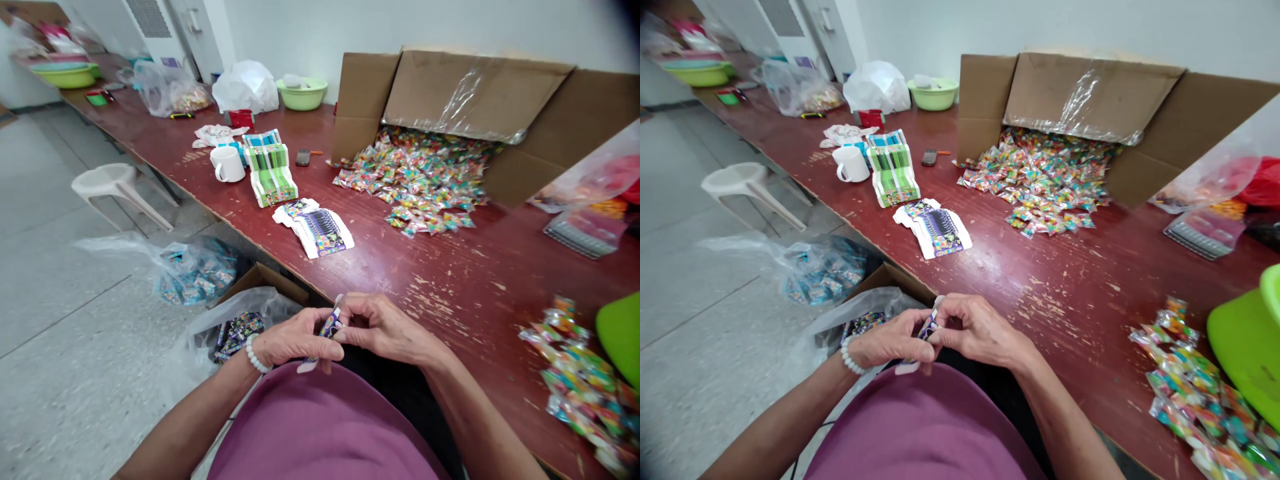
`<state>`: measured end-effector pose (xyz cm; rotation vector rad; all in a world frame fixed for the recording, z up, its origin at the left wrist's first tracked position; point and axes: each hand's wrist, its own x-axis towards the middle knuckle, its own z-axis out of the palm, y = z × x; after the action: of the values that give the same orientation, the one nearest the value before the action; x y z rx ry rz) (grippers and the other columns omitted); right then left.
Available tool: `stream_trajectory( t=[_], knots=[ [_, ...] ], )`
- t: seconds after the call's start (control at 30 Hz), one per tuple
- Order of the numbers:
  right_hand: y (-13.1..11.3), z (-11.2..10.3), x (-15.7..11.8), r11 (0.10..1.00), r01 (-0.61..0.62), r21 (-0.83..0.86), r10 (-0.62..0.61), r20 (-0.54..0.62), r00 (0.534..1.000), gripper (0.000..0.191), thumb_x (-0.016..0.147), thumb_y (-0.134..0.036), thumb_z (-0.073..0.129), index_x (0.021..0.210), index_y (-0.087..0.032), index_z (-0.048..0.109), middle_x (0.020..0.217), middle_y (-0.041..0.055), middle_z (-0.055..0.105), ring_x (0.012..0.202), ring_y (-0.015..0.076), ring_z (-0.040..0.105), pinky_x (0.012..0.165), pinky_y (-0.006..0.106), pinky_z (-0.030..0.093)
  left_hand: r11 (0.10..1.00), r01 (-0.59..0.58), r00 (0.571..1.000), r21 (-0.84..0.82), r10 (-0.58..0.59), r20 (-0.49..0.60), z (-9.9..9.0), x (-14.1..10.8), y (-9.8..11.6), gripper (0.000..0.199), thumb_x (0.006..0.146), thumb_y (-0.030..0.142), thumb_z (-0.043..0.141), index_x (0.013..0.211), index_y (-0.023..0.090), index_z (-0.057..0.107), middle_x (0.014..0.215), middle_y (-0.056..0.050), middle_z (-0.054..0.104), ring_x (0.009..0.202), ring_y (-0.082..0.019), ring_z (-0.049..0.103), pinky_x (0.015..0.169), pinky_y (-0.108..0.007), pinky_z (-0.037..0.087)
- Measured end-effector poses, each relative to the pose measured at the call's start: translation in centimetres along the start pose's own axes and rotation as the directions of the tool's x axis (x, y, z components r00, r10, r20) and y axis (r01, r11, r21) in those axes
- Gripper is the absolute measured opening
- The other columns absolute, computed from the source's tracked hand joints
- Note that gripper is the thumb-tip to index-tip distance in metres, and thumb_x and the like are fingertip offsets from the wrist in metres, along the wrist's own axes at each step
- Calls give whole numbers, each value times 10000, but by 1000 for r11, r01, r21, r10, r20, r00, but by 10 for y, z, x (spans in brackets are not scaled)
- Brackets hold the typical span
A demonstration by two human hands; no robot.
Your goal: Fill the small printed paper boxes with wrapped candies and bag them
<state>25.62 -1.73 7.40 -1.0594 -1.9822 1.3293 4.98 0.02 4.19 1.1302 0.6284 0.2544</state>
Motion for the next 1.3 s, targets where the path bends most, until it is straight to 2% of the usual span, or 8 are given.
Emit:
stream_trajectory(
  t=[0.3, 0.43, 0.57, 0.73, 0.97, 1.1, 1.2, 1.3],
  knots=[
    [12, 17, 2, 994, -25, 110, 41, -154, 987, 188, 949, -377, 569, 864, -213, 604, 729, -19, 651, 650, 135, 584, 623, 245, 454, 996, 65, 990, -59, -72, -121, 1, 6, 4, 243, 689, 307, 767, 806, 148, 625, 648, 6, 644, 449, -113, 601, 429, -207, 463],
    [30, 38, 9, 994, -65, 88, 104, -581, 807, 281, 815, -382, 721, 1030, -219, 645, 780, -3, 641, 555, 129, 537, 569, 271, 459, 991, -10, 955, -131, -30, -295, 2, 12, -9, 299, 741, 397, 758, 829, 130, 657, 711, -34, 679, 489, -143, 650, 457, -233, 500],
    [36, 45, 13, 931, -112, 348, 270, -449, 852, 320, 863, -510, 624, 855, -193, 663, 601, -16, 570, 496, 149, 540, 500, 275, 444, 988, -75, 930, -133, 21, -366, 4, 14, -20, 385, 787, 478, 730, 881, 110, 669, 773, -70, 703, 603, -165, 676, 555, -264, 524],
    [33, 32, 12, 963, -155, 219, 251, -539, 804, 351, 836, -493, 662, 682, -177, 660, 673, 27, 640, 616, 163, 574, 569, 265, 446, 979, -202, 862, 12, 184, -472, 6, 9, -13, 407, 757, 350, 793, 1073, 147, 635, 1008, -60, 720, 885, -176, 682, 829, -309, 548],
    [35, 46, 16, 821, 55, 569, 305, -518, 799, 519, 834, -433, 711, 1255, -240, 476, 790, -20, 683, 686, 166, 638, 657, 284, 530, 933, -359, 714, -29, 254, -652, 22, 8, -8, 879, 734, 313, 816, 1429, 269, 279, 946, -29, 749, 731, -175, 714, 686, -301, 585],
    [33, 57, 18, 814, 149, 561, 262, -585, 768, 411, 861, -390, 700, 1217, -250, 551, 879, 5, 703, 770, 164, 653, 707, 276, 530, 920, -374, 667, 118, 355, -655, 23, 10, -13, 719, 811, 283, 745, 1431, 266, 382, 1122, -61, 723, 928, -184, 703, 812, -296, 569],
    [37, 57, 17, 853, 165, 496, 204, -608, 767, 316, 877, -388, 679, 1153, -237, 641, 915, 18, 709, 800, 165, 644, 725, 274, 516, 911, -388, 668, 141, 384, -638, 17, 11, -19, 584, 837, 264, 715, 1373, 242, 484, 1160, -63, 710, 996, -180, 677, 857, -279, 546],
    [41, 50, 15, 910, 91, 404, 195, -613, 766, 227, 871, -415, 680, 947, -203, 708, 828, 13, 696, 727, 154, 607, 685, 265, 488, 920, -386, 741, 72, 355, -569, 12, 12, -27, 456, 852, 284, 702, 1278, 207, 559, 1015, -49, 726, 853, -154, 670, 767, -256, 545]
  ],
)
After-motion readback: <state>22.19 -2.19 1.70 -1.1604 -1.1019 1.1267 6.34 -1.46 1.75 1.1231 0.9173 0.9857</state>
